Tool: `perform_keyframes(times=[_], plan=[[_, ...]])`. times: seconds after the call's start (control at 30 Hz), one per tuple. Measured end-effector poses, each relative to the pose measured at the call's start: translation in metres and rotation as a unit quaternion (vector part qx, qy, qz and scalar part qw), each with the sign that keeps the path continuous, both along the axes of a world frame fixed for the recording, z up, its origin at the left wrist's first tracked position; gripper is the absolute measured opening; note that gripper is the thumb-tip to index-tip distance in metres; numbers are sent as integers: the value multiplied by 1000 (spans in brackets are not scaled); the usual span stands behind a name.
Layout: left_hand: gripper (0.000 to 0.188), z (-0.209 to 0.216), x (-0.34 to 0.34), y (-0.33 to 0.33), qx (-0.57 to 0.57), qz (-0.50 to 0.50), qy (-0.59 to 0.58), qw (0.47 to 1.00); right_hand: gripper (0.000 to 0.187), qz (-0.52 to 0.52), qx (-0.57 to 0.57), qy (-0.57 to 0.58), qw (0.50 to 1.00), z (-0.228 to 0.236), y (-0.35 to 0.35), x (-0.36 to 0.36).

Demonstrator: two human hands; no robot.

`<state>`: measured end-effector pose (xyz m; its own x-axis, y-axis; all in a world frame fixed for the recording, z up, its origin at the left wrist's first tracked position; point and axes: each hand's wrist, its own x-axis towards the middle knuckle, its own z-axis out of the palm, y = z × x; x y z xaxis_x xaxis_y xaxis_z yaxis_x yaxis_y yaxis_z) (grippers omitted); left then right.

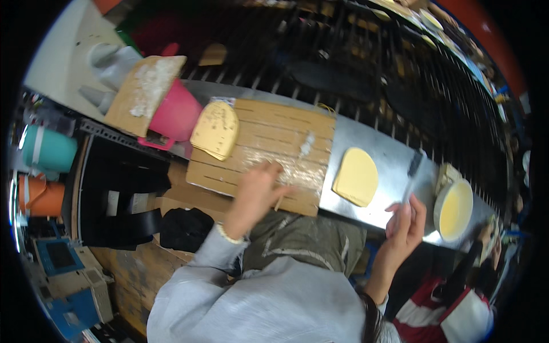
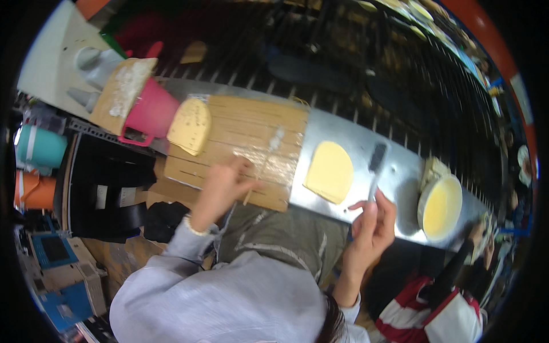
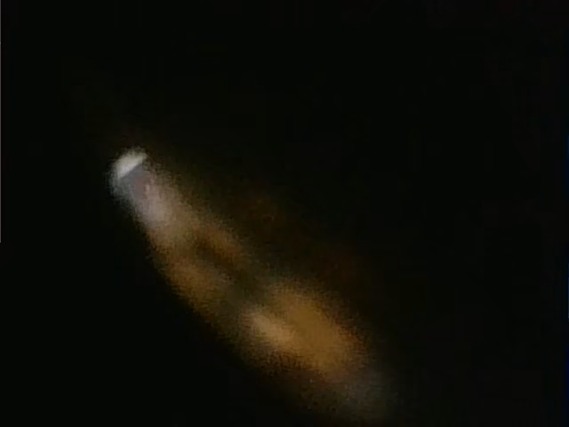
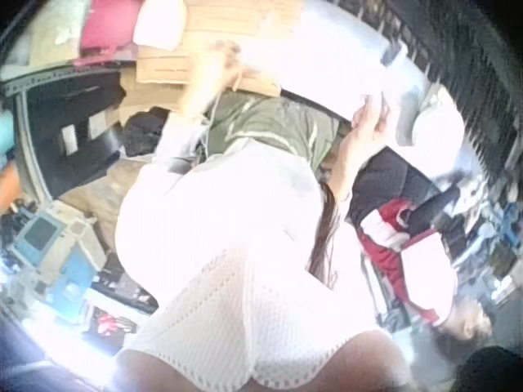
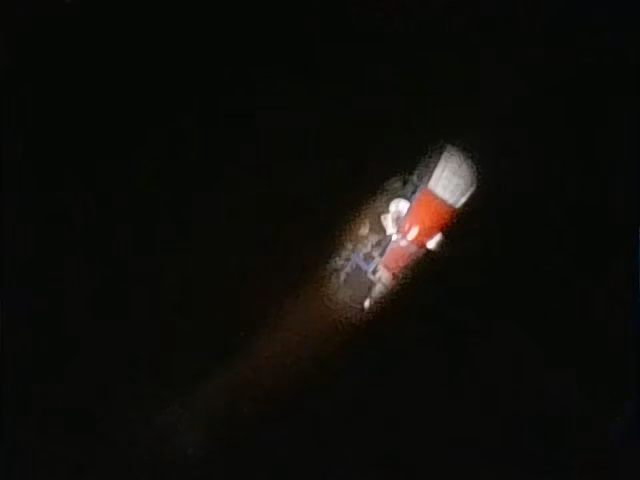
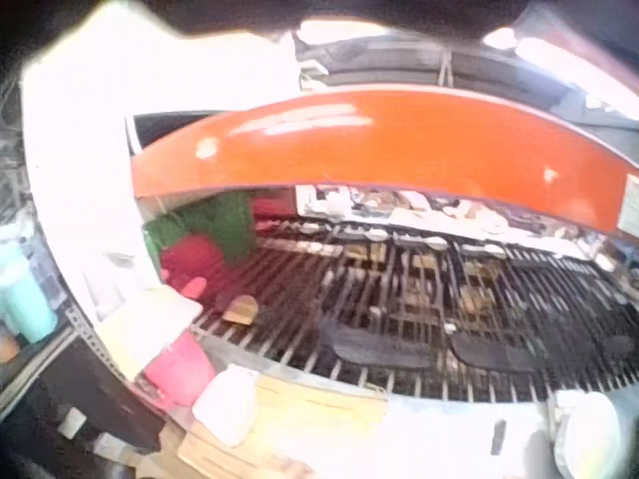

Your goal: The person repeatedly brushes a yellow liquid onto semi-circular paper masks and places them on a drying rack. The person uses a brush to apply the liquid from a bowl and handles the masks one at a time.

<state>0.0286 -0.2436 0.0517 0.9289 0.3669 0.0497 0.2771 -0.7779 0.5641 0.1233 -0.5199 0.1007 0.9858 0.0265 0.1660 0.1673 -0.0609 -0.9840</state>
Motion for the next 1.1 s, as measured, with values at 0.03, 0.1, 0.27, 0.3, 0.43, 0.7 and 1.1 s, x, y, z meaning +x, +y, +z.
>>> perform_keyframes(times=[0.03,0.1,0.27,0.3,0.43,0.7,1.1], plan=[[47,-3,4,-12,25,23,16,999,27,-6,6,-4,1000,0,-4,-3],[37,-1,7,-7,-114,9,91,989,28,-17,-16,-25,999,-5,-9,-3],[23,34,-19,28,-286,34,-58,956,27,-36,-13,21,999,-6,-14,3],[22,64,-30,38,-296,67,-141,942,27,-32,-12,9,999,-7,-15,5],[21,137,-64,112,157,295,-289,897,27,-34,1,13,999,-9,-14,5],[21,103,-94,235,356,345,-132,859,27,-55,13,-26,998,-6,-31,-7],[37,96,26,45,45,123,-443,887,34,-309,-48,-152,938,40,-153,-4]])
